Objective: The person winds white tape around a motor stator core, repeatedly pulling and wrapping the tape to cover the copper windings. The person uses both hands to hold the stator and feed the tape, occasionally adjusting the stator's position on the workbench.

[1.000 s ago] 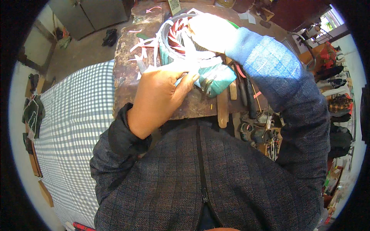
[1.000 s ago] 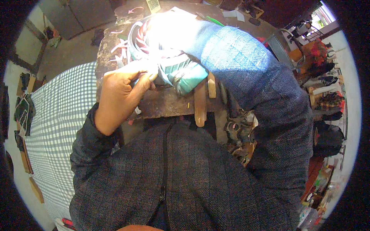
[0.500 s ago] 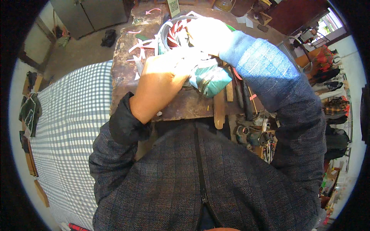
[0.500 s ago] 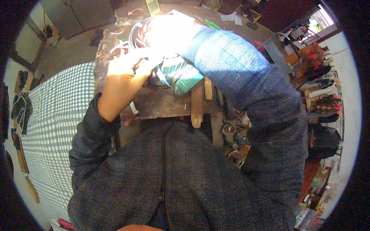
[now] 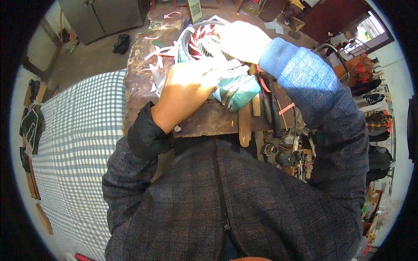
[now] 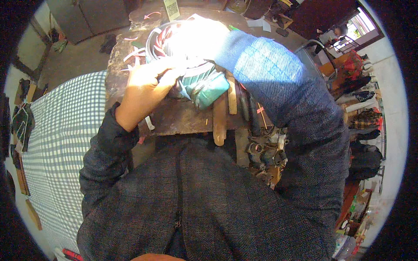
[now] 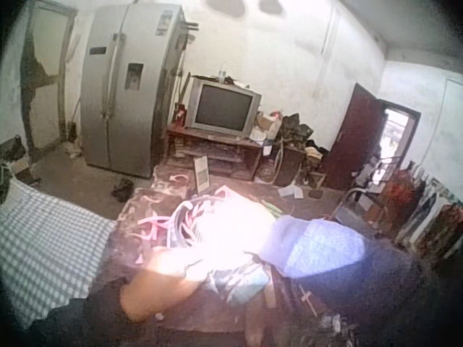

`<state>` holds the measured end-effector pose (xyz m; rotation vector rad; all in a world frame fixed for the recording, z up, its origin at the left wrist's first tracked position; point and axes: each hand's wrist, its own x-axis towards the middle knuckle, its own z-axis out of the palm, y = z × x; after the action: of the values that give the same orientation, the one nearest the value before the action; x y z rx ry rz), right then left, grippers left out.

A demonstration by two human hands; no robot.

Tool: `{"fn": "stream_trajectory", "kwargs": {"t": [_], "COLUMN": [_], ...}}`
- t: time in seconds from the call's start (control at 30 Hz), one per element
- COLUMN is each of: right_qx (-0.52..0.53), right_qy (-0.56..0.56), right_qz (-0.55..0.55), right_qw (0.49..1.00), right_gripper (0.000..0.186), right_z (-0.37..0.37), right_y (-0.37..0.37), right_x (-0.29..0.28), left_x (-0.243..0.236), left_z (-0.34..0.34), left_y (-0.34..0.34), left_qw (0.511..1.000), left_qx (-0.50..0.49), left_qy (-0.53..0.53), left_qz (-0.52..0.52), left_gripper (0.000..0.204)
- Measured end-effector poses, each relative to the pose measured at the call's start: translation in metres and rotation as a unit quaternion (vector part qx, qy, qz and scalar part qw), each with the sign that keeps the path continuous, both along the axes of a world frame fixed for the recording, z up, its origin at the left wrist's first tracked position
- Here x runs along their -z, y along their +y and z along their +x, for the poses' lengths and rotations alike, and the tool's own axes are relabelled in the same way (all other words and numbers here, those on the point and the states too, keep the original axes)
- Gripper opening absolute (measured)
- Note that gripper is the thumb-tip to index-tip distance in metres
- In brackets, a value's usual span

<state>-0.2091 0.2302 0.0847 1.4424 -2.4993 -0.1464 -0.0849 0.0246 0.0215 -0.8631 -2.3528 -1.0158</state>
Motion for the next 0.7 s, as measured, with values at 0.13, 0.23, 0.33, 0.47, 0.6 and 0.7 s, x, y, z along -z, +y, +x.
{"fn": "stream_trajectory", "kwargs": {"t": [0.13, 0.23, 0.33, 0.47, 0.6, 0.7], "right_qx": [-0.051, -0.07, -0.004, 0.067, 0.044, 0.091], "right_qy": [0.08, 0.083, 0.036, 0.02, 0.0, -0.028], "right_qz": [-0.027, -0.075, 0.005, 0.056, 0.005, 0.005], "right_qw": [0.995, 0.991, 0.999, 0.996, 0.999, 0.995], "right_gripper": [0.032, 0.033, 0.032, 0.033, 0.031, 0.027], "right_z": [-0.004, -0.005, 0.003, 0.021, 0.027, 0.011], "right_y": [0.006, 0.005, -0.001, -0.012, -0.019, -0.034], "right_x": [0.014, 0.018, 0.01, -0.006, -0.01, 0.003], "left_x": [-0.003, -0.004, -0.004, -0.004, -0.004, -0.005], "left_z": [-0.004, -0.004, -0.004, -0.006, -0.008, -0.009], "left_y": [0.001, 0.003, 0.003, 0.001, -0.001, 0.003], "left_qw": [0.999, 0.998, 0.995, 0.998, 0.998, 0.999], "left_qx": [0.031, 0.039, 0.04, 0.051, 0.053, 0.04], "left_qy": [0.043, 0.058, 0.088, 0.03, 0.025, 0.006], "left_qz": [-0.005, -0.004, 0.003, -0.009, -0.003, 0.029], "left_gripper": [0.033, 0.031, 0.03, 0.029, 0.029, 0.028]}}
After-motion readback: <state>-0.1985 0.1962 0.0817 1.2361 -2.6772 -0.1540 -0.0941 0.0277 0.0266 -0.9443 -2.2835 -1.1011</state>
